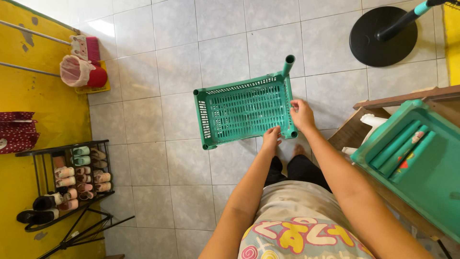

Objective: The person assembles a green plastic basket by inserting four cylindrical legs into the basket's corner sockets. They handle the basket and legs by hand, rotating the basket to access each corner and pressing the legs into place.

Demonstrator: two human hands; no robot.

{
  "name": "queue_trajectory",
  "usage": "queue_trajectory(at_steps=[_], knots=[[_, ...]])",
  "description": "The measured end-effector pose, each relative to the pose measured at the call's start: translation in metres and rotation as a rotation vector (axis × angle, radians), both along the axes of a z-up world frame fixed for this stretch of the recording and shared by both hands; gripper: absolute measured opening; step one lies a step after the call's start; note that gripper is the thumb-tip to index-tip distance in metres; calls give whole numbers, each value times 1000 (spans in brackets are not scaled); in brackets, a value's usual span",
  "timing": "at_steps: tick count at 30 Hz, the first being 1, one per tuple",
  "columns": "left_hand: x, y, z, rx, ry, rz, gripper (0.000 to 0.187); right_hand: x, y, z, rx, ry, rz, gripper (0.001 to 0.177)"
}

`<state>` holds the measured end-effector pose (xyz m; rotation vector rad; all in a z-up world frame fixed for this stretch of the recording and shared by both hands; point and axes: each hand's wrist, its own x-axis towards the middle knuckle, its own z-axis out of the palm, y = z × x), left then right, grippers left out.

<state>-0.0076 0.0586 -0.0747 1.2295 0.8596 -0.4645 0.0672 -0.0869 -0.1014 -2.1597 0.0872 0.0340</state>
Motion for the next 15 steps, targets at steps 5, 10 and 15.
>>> queue_trajectory(at_steps=[5, 10, 15], knots=[[-8, 20, -8, 19, 91, -3, 51, -40, -1, 0, -310, 135, 349, 36], [-34, 46, -12, 61, 329, 56, 53, -59, -6, -6, -247, 285, 324, 45], [-33, 34, -7, 20, 331, 79, 59, -26, 7, -15, -73, 230, 141, 42]])
